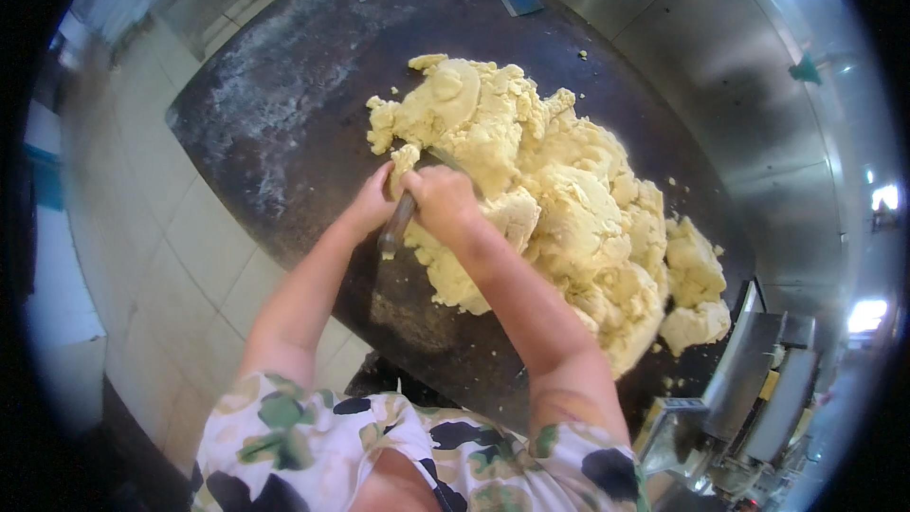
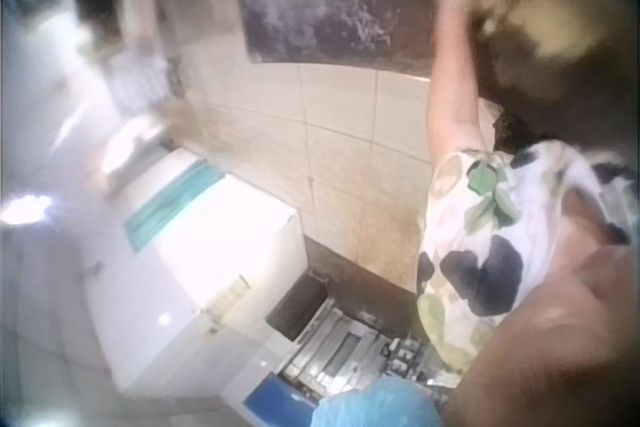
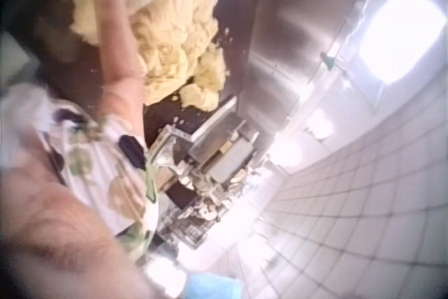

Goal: The person cuts a large mass of dough on a stainless steel table using a metal scraper. They then scoop a grainy mixture from a metal bin and repeatedly transfer it into a rectangular tray, using the scraper to level and compact the contents.

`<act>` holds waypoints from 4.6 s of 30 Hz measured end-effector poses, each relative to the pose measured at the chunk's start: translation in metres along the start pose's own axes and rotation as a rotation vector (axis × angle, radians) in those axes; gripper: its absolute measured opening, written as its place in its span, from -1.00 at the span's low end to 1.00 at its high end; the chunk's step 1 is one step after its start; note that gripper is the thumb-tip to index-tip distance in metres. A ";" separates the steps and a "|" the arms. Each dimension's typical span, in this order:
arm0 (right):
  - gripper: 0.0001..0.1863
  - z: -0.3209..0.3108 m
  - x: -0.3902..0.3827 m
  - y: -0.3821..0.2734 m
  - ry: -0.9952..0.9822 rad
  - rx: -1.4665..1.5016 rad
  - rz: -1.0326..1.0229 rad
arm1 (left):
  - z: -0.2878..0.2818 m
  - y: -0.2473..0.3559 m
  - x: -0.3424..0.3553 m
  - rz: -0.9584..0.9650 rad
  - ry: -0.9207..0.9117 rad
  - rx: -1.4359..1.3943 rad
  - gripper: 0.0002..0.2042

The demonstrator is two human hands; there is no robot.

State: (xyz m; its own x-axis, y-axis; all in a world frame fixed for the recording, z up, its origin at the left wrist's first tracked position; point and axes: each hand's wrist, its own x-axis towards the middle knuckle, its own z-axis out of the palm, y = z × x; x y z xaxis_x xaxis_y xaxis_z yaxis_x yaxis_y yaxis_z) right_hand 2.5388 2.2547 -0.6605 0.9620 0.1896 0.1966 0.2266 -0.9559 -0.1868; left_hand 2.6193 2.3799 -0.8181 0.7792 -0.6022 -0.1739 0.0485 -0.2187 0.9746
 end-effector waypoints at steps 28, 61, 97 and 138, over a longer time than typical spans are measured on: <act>-0.96 -0.090 0.006 0.034 0.068 0.203 0.591 | -0.051 0.091 0.108 0.699 -0.547 0.576 -0.26; -0.76 -0.157 -0.106 -0.010 0.336 -0.589 0.327 | 0.028 0.121 0.053 0.458 -0.789 0.614 -0.44; -0.39 0.099 -0.107 -0.132 1.353 1.709 1.193 | -0.078 0.006 -0.020 -0.255 -0.453 -0.919 -0.49; -0.01 0.107 -0.024 -0.082 0.135 0.232 1.017 | -0.114 -0.015 -0.167 0.689 -0.629 0.791 -0.90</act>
State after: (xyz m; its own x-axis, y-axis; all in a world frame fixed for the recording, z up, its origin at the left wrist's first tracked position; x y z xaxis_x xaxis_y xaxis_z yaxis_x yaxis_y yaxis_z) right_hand 2.5130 2.3525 -0.7529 0.6937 -0.7184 -0.0527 -0.6407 -0.5819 -0.5009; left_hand 2.5595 2.5712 -0.7880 0.0427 -0.9947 0.0934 -0.8191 0.0187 0.5734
